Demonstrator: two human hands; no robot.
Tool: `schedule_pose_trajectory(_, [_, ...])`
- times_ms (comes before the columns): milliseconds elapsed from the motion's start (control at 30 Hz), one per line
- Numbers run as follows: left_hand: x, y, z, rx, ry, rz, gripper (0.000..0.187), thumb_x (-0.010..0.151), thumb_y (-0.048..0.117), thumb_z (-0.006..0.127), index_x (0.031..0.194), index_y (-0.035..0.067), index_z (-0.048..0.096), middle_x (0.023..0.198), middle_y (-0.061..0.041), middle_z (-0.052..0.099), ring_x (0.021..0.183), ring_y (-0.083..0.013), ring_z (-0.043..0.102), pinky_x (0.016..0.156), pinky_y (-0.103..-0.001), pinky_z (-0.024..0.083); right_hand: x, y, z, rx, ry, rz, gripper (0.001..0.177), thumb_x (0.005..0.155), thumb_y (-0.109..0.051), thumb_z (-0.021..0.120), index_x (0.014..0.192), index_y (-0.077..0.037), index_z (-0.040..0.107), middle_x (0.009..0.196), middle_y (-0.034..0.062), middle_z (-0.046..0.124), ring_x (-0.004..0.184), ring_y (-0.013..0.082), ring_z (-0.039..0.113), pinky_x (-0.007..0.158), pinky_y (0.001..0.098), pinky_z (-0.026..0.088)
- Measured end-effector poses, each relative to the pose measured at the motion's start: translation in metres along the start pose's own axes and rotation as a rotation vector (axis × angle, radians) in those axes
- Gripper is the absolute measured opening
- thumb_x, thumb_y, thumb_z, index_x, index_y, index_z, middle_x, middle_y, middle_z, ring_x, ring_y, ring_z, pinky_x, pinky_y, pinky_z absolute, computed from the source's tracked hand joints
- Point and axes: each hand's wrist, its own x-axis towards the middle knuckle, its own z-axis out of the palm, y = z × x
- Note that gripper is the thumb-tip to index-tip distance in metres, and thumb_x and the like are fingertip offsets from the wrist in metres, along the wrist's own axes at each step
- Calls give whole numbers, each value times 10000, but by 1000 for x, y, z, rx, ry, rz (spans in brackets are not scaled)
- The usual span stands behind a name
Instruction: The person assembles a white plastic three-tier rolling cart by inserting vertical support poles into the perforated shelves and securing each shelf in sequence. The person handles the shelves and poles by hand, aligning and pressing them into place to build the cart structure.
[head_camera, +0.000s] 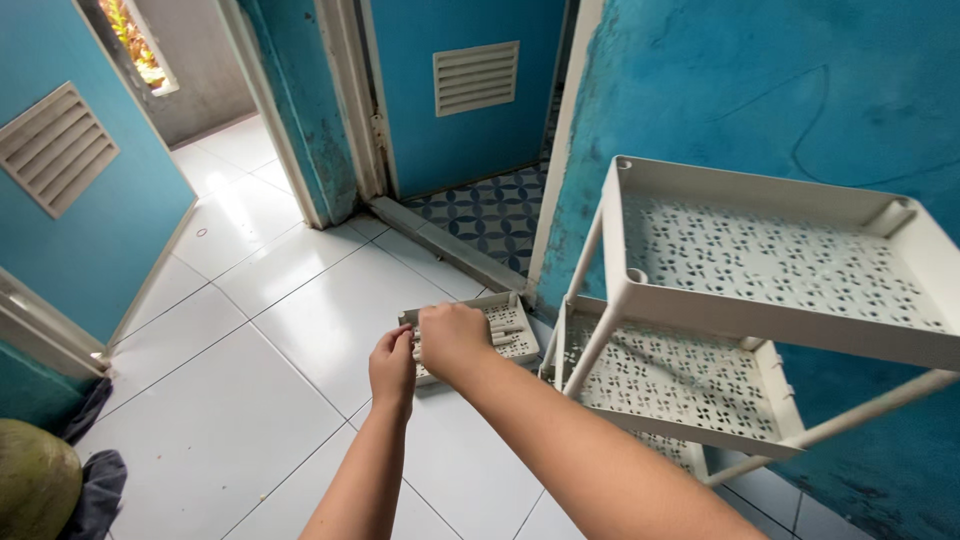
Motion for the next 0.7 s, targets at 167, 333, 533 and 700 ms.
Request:
schedule_pose_trajectory(167, [19,-75,-51,129,105,-56,351,961,232,553,1193,27,718,1063,-70,730,984,-149,637,866,-304,496,-25,38,120,22,-315,170,184,820,-74,597,967,-73,709,1017,160,727,989,366,701,841,488,567])
schedule_pose_trajectory(333, [49,-138,-65,91,145,-172,357,955,210,533,1210,31,707,1120,-48,735,1004,-154,652,892,-298,501,-28,81,202,58,-434,291,228,885,-125,566,1066,-100,703,1144,131,677,1115,341,640,917,481,539])
schedule_pose_trajectory(533, [86,-202,-60,73,86,-288,374,965,185,529,1268,43,694,1135,-81,730,863,-210,565,794,-346,488,-9,103,288,164,-515,467,307,918,-161,557,1192,-170,693,1300,64,609,1224,294,577,979,450,519])
schedule_pose_trajectory(700, [106,-239,-60,143,47,-274,360,966,192,542,1265,60,694,1164,-104,743,1003,-191,640,880,-326,507,-1,112,345,211,-461,500,323,910,-203,603,1224,-181,673,1346,42,563,1303,276,495,1040,428,477])
